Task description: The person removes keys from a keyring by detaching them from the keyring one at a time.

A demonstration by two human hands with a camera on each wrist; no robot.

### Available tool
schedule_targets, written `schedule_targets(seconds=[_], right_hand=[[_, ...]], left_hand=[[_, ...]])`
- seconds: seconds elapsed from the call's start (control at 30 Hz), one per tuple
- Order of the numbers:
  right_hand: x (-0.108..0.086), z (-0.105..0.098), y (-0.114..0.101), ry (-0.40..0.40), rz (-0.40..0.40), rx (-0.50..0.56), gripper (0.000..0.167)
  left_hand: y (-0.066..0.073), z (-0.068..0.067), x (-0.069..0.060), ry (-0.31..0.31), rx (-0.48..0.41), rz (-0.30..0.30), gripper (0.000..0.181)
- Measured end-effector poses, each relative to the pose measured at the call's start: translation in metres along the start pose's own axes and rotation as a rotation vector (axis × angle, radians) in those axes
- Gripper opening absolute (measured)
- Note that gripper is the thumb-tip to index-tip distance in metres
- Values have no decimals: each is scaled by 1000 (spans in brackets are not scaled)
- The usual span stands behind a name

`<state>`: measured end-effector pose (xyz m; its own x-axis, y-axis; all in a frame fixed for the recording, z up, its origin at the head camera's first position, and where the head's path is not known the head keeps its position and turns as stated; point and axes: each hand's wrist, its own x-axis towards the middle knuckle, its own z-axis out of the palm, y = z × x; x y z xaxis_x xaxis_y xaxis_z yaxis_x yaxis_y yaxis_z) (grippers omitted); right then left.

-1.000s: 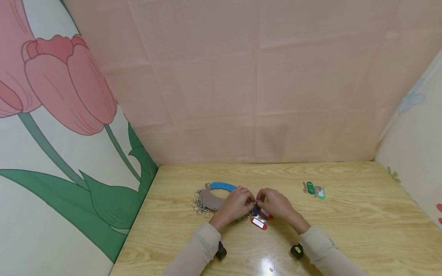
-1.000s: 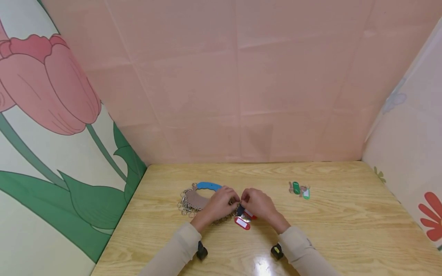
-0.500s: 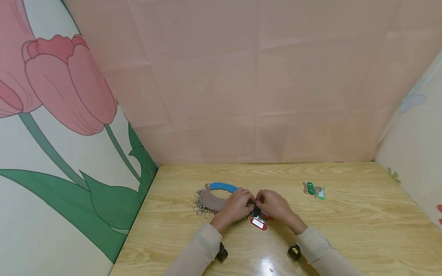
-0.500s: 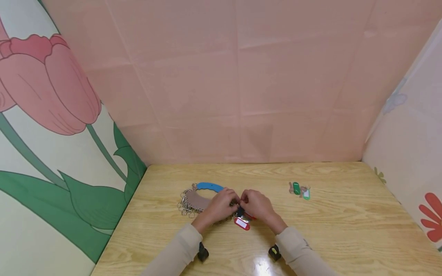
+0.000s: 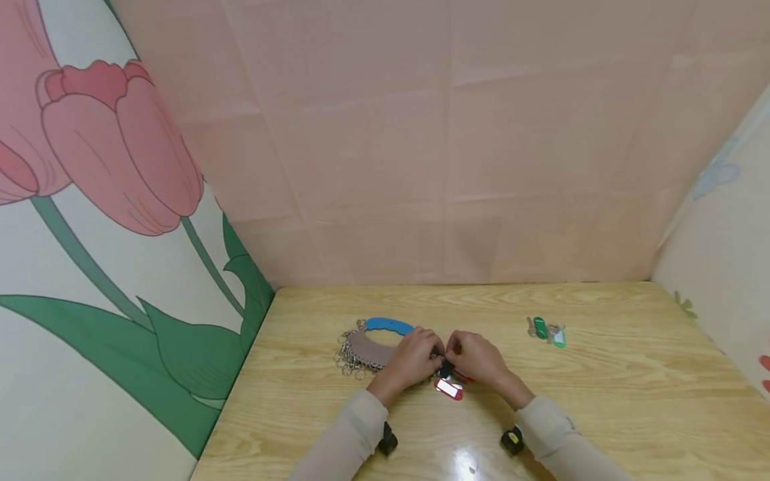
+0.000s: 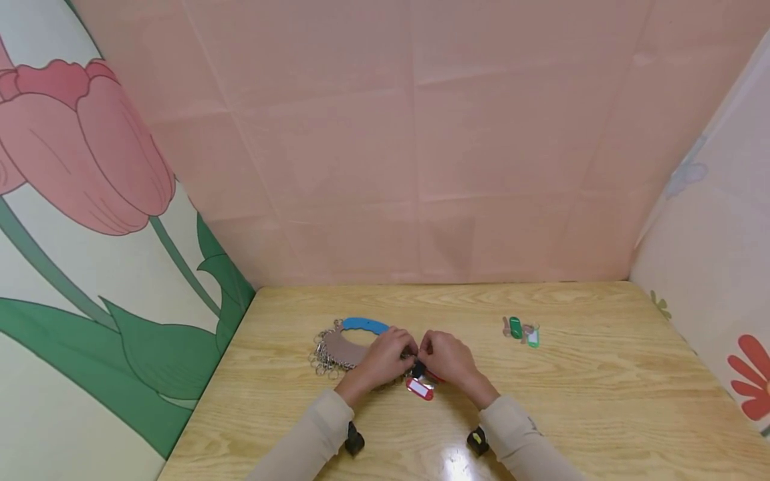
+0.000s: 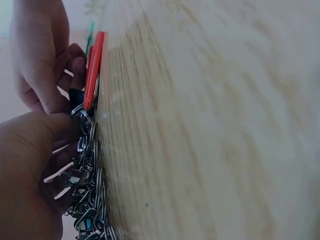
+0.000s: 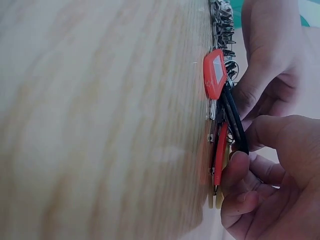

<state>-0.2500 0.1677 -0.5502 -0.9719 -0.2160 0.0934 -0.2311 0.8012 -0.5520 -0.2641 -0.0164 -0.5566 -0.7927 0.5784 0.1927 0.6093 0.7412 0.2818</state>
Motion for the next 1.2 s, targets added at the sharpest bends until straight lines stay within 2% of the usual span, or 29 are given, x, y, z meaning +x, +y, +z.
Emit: schedule_targets(seconds=[0.4, 0.77, 1.2], right_hand=[[-1, -1, 1, 41, 4, 9, 9], [-1, -2, -1, 26, -3, 24, 7], [-2, -7, -1, 21, -26, 38, 7]], left_hand=[[-2, 2, 0, 18, -48, -25, 11], [-1, 1, 1, 15, -24, -15, 9], [0, -3, 1, 42, -88, -41, 12]])
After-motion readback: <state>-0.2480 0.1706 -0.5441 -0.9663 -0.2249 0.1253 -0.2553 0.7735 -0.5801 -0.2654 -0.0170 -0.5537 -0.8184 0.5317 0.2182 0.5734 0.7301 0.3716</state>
